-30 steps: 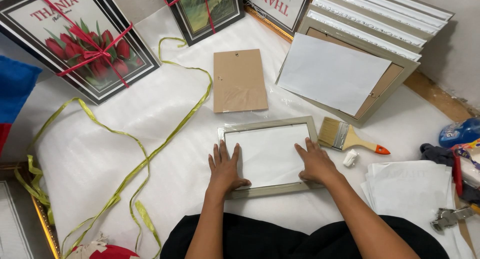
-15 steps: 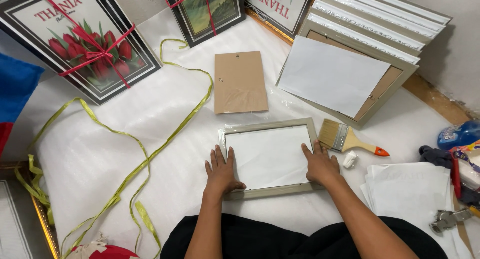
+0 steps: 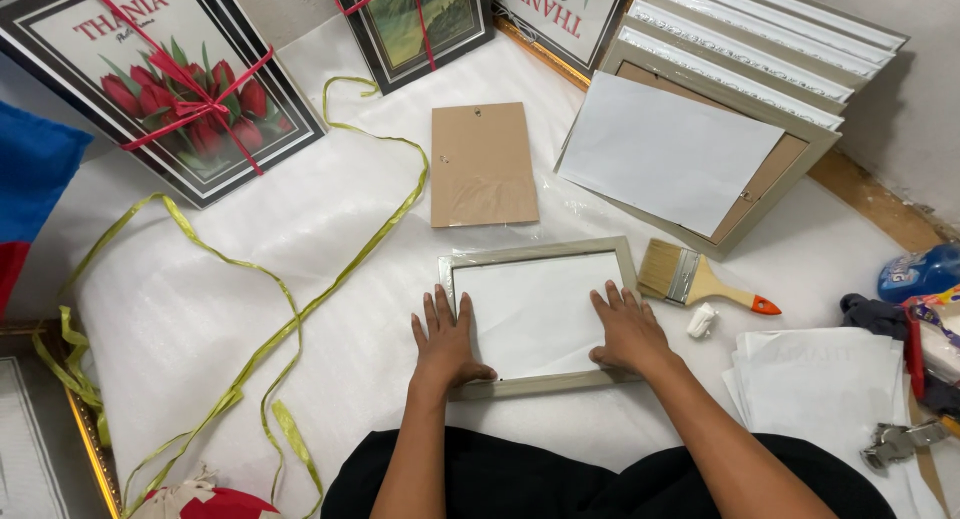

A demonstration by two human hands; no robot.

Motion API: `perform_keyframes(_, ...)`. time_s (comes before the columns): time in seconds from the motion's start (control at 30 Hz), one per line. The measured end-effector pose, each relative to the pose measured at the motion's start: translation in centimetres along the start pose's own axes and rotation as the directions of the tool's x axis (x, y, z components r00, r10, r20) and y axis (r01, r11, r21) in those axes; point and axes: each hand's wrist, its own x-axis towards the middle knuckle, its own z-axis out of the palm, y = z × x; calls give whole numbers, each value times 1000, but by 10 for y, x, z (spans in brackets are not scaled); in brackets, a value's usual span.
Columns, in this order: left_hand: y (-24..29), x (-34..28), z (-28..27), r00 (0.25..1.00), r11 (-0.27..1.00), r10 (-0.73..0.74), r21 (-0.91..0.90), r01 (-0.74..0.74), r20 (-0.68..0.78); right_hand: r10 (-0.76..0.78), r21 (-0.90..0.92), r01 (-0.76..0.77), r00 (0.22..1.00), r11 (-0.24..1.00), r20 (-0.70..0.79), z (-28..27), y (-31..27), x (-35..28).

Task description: Cleaning the glass and assembling a picture frame with a backing board

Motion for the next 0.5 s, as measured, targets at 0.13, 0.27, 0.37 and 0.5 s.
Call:
perform_keyframes(0.13, 6, 2, -1, 999, 999, 43, 10, -43, -9, -14, -10, 14, 1000, 1000, 1, 0, 0, -2)
perform_keyframes(0.27, 1, 12, 11, 997, 995, 78, 69, -77, -8, -19, -31, 19, 1000, 999, 0, 3, 2, 0)
perform_keyframes(0.37, -1, 16, 13, 996, 993, 85, 78, -83, -13, -10, -22, 10, 1000, 1000, 0, 3, 1, -1)
perform_keyframes(0.5, -1, 18, 15, 996, 993, 85, 81, -83, -17, -3, 7, 3, 1000, 1000, -2, 2, 0, 0)
